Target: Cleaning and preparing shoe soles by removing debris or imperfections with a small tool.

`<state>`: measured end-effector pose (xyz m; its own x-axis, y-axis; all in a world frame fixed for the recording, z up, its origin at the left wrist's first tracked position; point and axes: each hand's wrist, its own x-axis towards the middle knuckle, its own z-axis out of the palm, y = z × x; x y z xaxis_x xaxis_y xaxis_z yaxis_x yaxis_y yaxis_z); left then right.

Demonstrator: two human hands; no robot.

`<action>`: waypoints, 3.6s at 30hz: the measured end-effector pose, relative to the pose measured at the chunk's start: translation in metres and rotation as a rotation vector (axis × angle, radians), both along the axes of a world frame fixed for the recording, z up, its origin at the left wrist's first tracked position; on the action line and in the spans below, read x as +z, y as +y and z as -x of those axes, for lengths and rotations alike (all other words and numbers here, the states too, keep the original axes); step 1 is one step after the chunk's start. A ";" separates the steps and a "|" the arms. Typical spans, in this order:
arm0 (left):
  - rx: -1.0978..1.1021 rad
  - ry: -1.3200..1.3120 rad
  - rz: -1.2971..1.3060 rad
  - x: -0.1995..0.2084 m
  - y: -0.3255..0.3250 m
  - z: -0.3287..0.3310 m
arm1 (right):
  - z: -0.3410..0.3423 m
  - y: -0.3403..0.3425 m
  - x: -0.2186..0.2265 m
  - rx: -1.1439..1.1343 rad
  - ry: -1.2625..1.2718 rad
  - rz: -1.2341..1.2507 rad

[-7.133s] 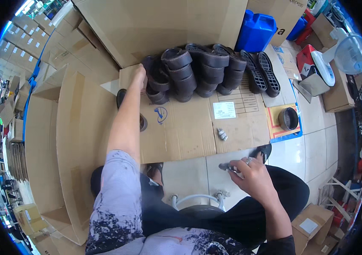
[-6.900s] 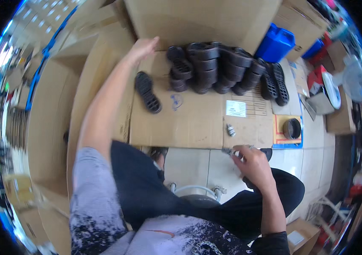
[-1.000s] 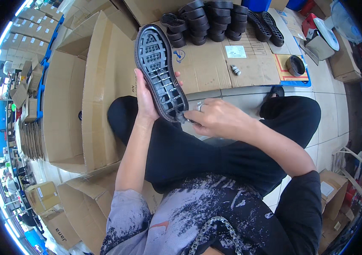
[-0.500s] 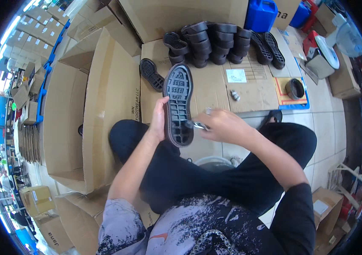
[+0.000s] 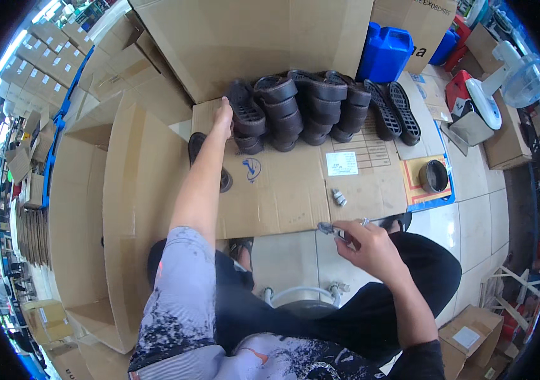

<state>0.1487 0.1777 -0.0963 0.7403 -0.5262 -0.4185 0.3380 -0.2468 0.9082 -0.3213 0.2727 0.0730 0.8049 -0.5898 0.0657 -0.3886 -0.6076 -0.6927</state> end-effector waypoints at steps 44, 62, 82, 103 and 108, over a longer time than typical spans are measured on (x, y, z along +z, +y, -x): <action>0.259 -0.271 -1.866 -0.264 1.013 0.317 | -0.077 0.074 -0.010 -0.130 -0.007 0.023; 0.762 -0.217 -0.408 0.031 0.994 0.274 | -0.041 0.022 -0.025 -0.204 -0.128 -0.082; -0.120 0.378 0.309 0.242 0.302 0.247 | 0.275 -0.292 -0.167 -1.039 0.406 0.110; -0.155 0.425 0.375 0.220 0.276 0.326 | 0.263 -0.267 -0.215 -1.151 0.452 0.271; -0.130 0.414 0.423 0.220 0.315 0.329 | 0.278 -0.262 -0.225 -1.521 0.162 -0.234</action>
<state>-0.1804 0.4924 0.1233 0.4788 -0.7851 -0.3930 0.6758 0.0439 0.7358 -0.5998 0.0103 -0.1524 -0.5542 -0.8153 -0.1678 -0.5961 0.5294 -0.6036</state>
